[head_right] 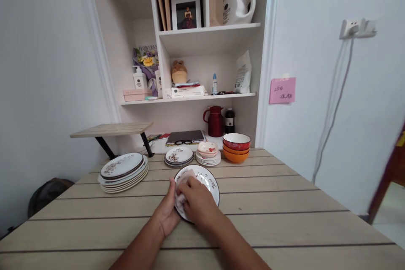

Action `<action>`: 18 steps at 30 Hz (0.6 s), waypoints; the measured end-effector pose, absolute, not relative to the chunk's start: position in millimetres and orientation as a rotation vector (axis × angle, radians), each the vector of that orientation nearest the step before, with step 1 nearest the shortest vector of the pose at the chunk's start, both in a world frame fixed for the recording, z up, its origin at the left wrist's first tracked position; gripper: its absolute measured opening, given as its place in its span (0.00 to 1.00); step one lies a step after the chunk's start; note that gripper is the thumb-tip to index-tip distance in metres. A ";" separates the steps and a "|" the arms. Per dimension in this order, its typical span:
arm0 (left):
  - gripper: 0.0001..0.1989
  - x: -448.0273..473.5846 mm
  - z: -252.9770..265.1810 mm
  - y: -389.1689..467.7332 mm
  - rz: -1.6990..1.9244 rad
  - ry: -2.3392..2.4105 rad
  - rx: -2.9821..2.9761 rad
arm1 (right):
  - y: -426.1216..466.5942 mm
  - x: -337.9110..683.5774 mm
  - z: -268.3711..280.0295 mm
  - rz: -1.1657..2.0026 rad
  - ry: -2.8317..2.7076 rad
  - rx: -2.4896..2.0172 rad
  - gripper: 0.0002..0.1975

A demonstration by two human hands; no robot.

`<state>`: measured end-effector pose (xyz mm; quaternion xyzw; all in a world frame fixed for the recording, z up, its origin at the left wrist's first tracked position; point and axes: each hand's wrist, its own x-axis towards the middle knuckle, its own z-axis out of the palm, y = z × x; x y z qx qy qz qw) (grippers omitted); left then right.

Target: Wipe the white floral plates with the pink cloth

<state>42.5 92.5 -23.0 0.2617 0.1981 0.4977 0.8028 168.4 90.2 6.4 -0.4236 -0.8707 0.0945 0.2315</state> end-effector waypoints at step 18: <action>0.37 42.7 -22.6 91.3 1.061 0.487 0.561 | 85.7 179.4 7.8 0.289 -2.460 -1.254 0.18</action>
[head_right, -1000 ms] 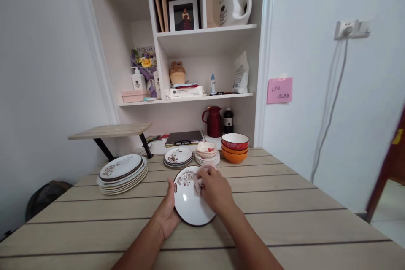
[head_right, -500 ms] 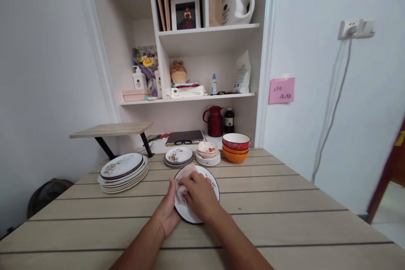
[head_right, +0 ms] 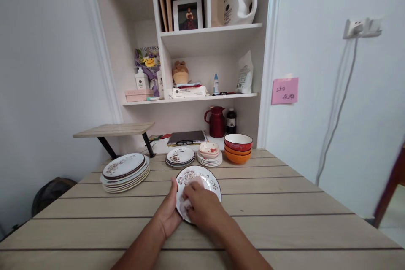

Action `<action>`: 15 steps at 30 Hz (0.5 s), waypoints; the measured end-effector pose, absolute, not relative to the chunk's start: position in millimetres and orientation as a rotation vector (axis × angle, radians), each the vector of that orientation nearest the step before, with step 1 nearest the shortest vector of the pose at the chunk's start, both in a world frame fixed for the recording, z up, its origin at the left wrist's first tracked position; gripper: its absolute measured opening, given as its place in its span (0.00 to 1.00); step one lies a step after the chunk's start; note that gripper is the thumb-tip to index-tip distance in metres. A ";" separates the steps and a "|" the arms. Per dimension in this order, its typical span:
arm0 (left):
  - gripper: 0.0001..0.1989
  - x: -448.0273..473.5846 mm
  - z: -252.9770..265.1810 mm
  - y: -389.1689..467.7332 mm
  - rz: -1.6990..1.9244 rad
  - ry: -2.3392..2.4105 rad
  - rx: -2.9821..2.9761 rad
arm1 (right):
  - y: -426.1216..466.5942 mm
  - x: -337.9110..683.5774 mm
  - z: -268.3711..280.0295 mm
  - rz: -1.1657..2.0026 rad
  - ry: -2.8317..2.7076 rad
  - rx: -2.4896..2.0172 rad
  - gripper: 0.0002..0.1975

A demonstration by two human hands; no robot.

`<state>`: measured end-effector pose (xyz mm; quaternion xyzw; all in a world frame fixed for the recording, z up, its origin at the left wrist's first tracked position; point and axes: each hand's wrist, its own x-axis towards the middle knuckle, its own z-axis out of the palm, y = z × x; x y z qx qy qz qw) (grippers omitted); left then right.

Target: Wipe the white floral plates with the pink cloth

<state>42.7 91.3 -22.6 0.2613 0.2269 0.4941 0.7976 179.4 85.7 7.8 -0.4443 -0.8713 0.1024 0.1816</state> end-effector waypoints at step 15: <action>0.37 45.6 -20.0 88.5 1.059 0.443 0.568 | 104.1 213.2 16.8 0.181 -2.195 -1.739 0.16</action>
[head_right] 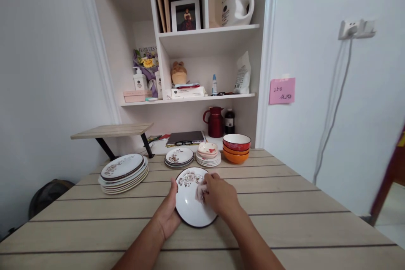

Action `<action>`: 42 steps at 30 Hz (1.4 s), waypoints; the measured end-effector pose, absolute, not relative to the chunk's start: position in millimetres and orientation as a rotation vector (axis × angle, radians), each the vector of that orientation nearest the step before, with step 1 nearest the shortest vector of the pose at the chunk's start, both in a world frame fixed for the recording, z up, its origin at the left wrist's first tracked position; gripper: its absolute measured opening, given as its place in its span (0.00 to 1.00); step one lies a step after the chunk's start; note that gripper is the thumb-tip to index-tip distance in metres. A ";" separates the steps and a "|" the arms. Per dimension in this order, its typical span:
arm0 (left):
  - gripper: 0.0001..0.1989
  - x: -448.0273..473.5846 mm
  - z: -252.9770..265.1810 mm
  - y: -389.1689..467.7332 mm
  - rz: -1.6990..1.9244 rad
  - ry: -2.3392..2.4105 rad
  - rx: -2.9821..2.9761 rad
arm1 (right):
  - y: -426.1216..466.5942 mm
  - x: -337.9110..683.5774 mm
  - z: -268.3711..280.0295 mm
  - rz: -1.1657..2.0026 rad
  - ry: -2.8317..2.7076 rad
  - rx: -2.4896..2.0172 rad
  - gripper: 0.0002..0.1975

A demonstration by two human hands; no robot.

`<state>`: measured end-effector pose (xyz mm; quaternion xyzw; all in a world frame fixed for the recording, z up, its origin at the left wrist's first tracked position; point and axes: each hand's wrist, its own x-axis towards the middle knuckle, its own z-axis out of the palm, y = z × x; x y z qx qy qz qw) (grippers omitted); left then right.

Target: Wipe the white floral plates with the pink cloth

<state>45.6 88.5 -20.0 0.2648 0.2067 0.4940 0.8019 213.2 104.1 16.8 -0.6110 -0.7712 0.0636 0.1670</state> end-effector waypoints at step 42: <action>0.36 43.5 -30.4 95.0 1.073 0.406 0.551 | 115.6 197.5 15.4 -0.038 -2.182 -1.563 0.26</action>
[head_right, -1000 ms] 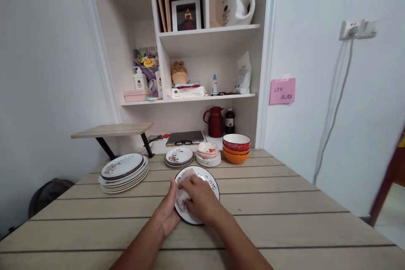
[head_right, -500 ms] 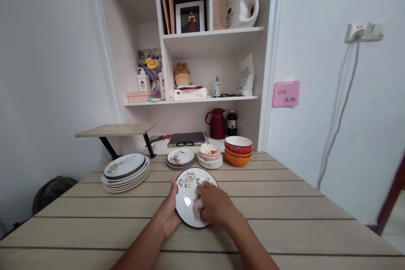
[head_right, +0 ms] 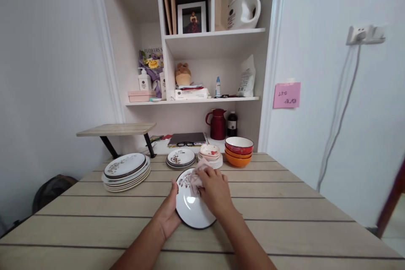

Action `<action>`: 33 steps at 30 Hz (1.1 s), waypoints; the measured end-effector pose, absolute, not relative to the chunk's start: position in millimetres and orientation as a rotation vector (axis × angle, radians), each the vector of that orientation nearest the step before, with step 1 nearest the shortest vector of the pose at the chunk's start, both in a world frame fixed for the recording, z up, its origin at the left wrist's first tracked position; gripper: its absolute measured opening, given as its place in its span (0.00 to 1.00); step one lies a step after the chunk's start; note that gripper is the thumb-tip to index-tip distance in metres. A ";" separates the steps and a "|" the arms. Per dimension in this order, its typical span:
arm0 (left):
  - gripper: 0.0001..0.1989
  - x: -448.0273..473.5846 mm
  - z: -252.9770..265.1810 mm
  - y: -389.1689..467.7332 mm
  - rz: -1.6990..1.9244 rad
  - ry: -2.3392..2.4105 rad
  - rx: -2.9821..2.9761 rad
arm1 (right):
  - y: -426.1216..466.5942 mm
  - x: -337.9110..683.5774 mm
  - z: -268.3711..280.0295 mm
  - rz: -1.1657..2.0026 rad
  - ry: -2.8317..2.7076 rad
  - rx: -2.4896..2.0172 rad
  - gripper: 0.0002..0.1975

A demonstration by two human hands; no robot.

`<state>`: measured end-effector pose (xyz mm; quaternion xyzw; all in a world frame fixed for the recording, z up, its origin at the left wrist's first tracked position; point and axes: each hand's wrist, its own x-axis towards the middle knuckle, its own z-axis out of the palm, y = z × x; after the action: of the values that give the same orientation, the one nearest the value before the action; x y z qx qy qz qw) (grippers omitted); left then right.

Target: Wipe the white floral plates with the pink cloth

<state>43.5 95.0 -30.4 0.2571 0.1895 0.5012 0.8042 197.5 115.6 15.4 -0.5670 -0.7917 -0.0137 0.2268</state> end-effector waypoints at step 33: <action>0.37 38.2 -30.8 98.7 1.130 0.404 0.531 | 90.1 177.6 3.9 0.249 -2.484 -1.207 0.20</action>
<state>38.2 98.7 -30.8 0.2468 0.1876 0.5253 0.7924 177.6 90.1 3.9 -0.4279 -0.8806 0.0882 0.1832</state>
